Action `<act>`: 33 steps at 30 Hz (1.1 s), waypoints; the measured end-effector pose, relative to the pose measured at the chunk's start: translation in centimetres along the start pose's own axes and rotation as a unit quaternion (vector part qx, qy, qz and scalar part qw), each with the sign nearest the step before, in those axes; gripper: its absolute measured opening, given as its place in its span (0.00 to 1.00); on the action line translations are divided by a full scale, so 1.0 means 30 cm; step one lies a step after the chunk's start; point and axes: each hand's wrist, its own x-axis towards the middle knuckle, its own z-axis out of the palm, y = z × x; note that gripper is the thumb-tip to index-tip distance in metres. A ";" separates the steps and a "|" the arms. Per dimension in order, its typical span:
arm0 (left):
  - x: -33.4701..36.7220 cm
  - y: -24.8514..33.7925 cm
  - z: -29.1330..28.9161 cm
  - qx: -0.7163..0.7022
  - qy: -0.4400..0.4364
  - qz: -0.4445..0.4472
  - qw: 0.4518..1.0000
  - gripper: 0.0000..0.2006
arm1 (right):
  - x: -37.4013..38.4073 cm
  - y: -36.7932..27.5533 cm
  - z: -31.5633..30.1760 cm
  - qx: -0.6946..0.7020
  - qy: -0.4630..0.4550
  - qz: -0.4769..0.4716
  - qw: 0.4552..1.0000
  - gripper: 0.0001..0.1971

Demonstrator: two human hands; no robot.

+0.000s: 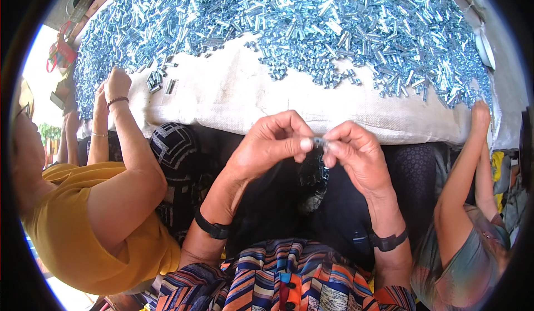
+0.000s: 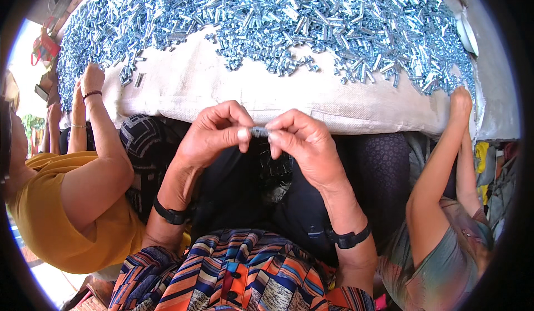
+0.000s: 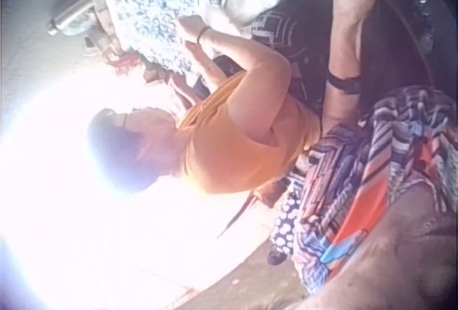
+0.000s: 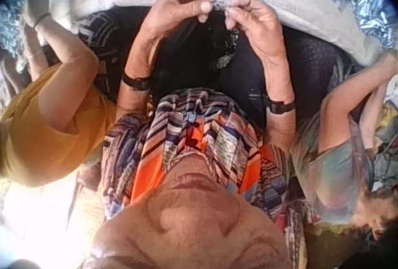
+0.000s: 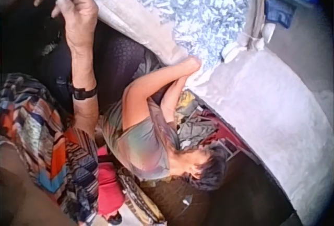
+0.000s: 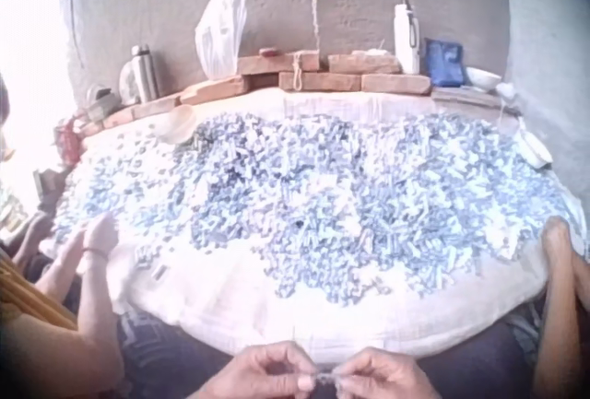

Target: Assembling or sorting small blue plastic and metal components by hand at a table with other workers.

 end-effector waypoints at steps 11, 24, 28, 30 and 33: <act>-0.041 -0.041 -0.038 -0.015 -0.083 -0.048 0.995 0.07 | -0.069 0.014 -0.017 -0.008 -0.060 0.078 0.995 0.05; 0.228 0.066 -0.287 0.654 0.308 0.163 0.671 0.08 | 0.277 -0.138 0.012 -0.454 0.060 -0.043 0.888 0.06; 0.260 0.058 -0.292 0.662 0.304 0.152 0.668 0.07 | 0.494 -0.130 0.029 -0.582 0.076 -0.163 0.793 0.07; 0.266 0.052 -0.293 0.654 0.308 0.149 0.675 0.06 | 0.593 -0.122 0.034 -0.628 0.093 -0.191 0.748 0.08; 0.264 0.049 -0.304 0.646 0.309 0.160 0.679 0.06 | 0.684 -0.099 0.053 -0.715 0.129 -0.221 0.651 0.09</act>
